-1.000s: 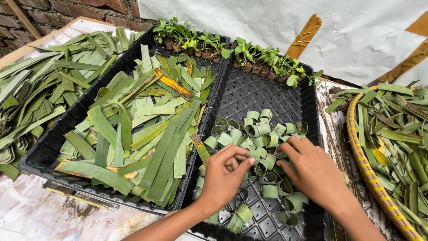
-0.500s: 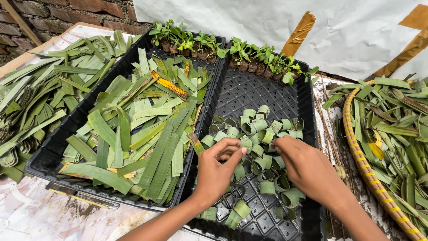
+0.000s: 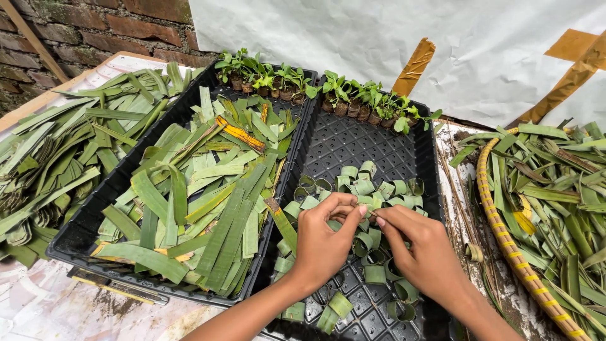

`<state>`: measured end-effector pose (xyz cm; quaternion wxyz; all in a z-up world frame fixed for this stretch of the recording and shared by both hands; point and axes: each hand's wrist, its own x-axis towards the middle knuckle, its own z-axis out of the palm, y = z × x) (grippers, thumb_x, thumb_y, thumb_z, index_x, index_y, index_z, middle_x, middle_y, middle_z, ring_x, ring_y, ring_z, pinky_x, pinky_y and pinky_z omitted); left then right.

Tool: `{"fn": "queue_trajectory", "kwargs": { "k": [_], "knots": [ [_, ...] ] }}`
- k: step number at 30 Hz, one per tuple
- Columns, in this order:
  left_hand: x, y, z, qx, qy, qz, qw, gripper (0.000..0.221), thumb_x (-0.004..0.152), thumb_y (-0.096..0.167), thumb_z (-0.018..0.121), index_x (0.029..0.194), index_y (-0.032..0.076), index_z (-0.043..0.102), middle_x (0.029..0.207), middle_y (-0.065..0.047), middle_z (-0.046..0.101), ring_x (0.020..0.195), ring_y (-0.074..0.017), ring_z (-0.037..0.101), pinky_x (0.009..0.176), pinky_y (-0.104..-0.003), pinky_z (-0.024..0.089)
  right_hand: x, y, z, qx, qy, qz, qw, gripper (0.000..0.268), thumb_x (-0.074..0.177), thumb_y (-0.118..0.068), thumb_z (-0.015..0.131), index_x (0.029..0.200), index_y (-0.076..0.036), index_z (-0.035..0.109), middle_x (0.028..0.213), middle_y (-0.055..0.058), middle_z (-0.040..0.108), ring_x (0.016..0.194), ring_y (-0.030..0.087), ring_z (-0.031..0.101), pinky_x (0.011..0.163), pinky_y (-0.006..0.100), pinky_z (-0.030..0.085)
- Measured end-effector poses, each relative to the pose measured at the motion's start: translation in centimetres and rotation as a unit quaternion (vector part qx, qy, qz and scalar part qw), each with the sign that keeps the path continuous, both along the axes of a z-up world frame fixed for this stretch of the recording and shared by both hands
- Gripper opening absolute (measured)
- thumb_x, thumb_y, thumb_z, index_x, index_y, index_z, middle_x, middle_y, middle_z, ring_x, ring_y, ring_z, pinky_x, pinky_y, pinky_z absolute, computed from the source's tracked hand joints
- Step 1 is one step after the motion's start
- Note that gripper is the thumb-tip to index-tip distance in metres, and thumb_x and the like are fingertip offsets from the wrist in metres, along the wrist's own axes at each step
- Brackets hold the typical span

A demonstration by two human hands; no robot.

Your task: Rolling and pinning long leaves to create small cylindrical pots for seedlings

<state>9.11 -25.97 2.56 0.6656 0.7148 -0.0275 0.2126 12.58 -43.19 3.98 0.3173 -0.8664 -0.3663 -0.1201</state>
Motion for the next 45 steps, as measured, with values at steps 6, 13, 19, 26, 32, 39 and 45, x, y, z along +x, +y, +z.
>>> {"fn": "queue_trajectory", "kwargs": {
  "k": [6,13,19,26,32,39,45],
  "knots": [
    [0.1,0.0,-2.1,0.148,-0.136,0.022,0.979,0.011,0.099,0.012,0.064,0.105,0.004,0.066,0.085,-0.006,0.076,0.077,-0.0187,0.075,0.069,-0.031,0.061,-0.3,0.4,-1.4,-0.005,-0.029,-0.027,0.999,0.014,0.099,-0.007,0.056,0.102,-0.004,0.069,0.085,0.006,0.073,0.068,0.019,0.067,0.063,0.032,0.052],
    [-0.6,-0.3,-2.7,0.206,-0.22,0.032,0.953,0.009,0.1,0.003,0.06,0.107,-0.002,0.063,0.093,-0.014,0.073,0.081,-0.027,0.075,0.075,-0.037,0.061,-1.1,0.6,-2.3,-0.019,-0.02,-0.047,0.999,0.012,0.1,-0.006,0.053,0.091,-0.009,0.06,0.073,0.003,0.063,0.057,0.018,0.053,0.056,0.031,0.044],
    [-0.7,-0.5,-2.9,0.208,-0.202,0.019,0.957,0.009,0.101,0.003,0.055,0.107,-0.001,0.06,0.094,-0.016,0.072,0.081,-0.0295,0.071,0.077,-0.039,0.057,-1.0,1.2,-1.9,-0.032,0.003,-0.054,0.998,0.024,0.101,-0.006,0.05,0.077,-0.01,0.05,0.063,0.002,0.051,0.051,0.016,0.039,0.048,0.032,0.035],
    [-0.3,-0.3,-1.8,0.007,-0.011,-0.018,1.0,0.012,0.099,0.015,0.06,0.102,0.005,0.066,0.086,-0.007,0.076,0.081,-0.0178,0.078,0.075,-0.028,0.061,-0.8,0.7,0.6,-0.076,0.021,-0.051,0.996,0.017,0.103,-0.017,0.053,0.089,-0.01,0.059,0.075,0.004,0.058,0.061,0.021,0.053,0.058,0.037,0.042],
    [0.6,-0.3,-2.3,-0.139,0.103,-0.071,0.982,0.008,0.097,0.009,0.063,0.1,0.002,0.067,0.081,-0.013,0.075,0.074,-0.0225,0.08,0.072,-0.029,0.066,-0.9,0.0,0.3,-0.104,-0.017,-0.032,0.994,0.006,0.1,-0.013,0.059,0.103,-0.008,0.058,0.087,0.006,0.065,0.068,0.024,0.063,0.058,0.038,0.049],
    [0.3,-0.4,-2.2,-0.152,0.078,-0.089,0.981,0.008,0.098,0.009,0.063,0.098,0.001,0.066,0.077,-0.012,0.07,0.07,-0.0252,0.079,0.067,-0.029,0.064,-1.2,-0.3,0.1,-0.145,-0.125,-0.051,0.98,0.012,0.097,-0.005,0.059,0.108,-0.009,0.062,0.091,0.006,0.073,0.078,0.023,0.071,0.057,0.039,0.06],
    [0.1,0.1,-2.3,-0.2,0.088,-0.116,0.969,0.01,0.1,0.009,0.062,0.097,0.0,0.067,0.078,-0.015,0.074,0.071,-0.027,0.079,0.069,-0.03,0.066,-0.8,0.1,0.5,-0.035,-0.064,0.001,0.997,0.012,0.095,-0.007,0.064,0.106,-0.005,0.069,0.091,0.005,0.073,0.077,0.018,0.071,0.069,0.032,0.056]
  ]
}}
